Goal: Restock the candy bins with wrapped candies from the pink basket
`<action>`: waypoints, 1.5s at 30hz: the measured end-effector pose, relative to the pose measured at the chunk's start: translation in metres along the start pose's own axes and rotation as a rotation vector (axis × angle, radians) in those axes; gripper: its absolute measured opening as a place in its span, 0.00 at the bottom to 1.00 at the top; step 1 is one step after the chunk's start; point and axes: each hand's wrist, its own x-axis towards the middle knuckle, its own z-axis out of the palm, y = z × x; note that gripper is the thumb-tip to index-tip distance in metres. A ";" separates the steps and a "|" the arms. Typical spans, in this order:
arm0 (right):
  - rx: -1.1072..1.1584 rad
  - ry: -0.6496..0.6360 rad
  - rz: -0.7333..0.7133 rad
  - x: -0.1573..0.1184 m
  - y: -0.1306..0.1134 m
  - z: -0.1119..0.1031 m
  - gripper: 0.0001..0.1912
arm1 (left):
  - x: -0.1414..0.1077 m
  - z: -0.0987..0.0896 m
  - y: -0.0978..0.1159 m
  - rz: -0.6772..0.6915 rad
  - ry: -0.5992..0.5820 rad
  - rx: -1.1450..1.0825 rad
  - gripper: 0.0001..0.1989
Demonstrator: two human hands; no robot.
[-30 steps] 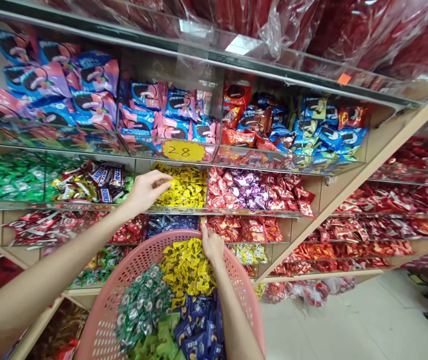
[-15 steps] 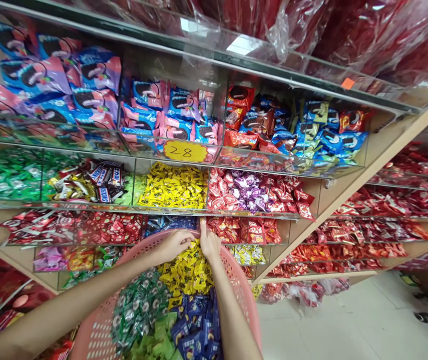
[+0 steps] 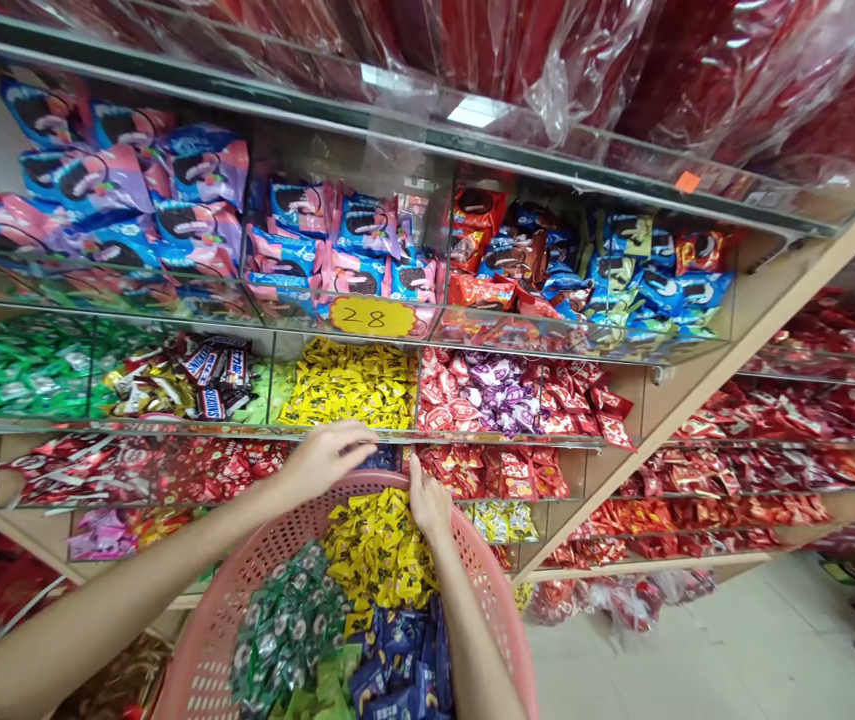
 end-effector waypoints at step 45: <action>0.155 -0.031 0.061 -0.007 0.003 -0.014 0.47 | -0.023 0.024 0.001 -0.037 -0.296 -0.121 0.16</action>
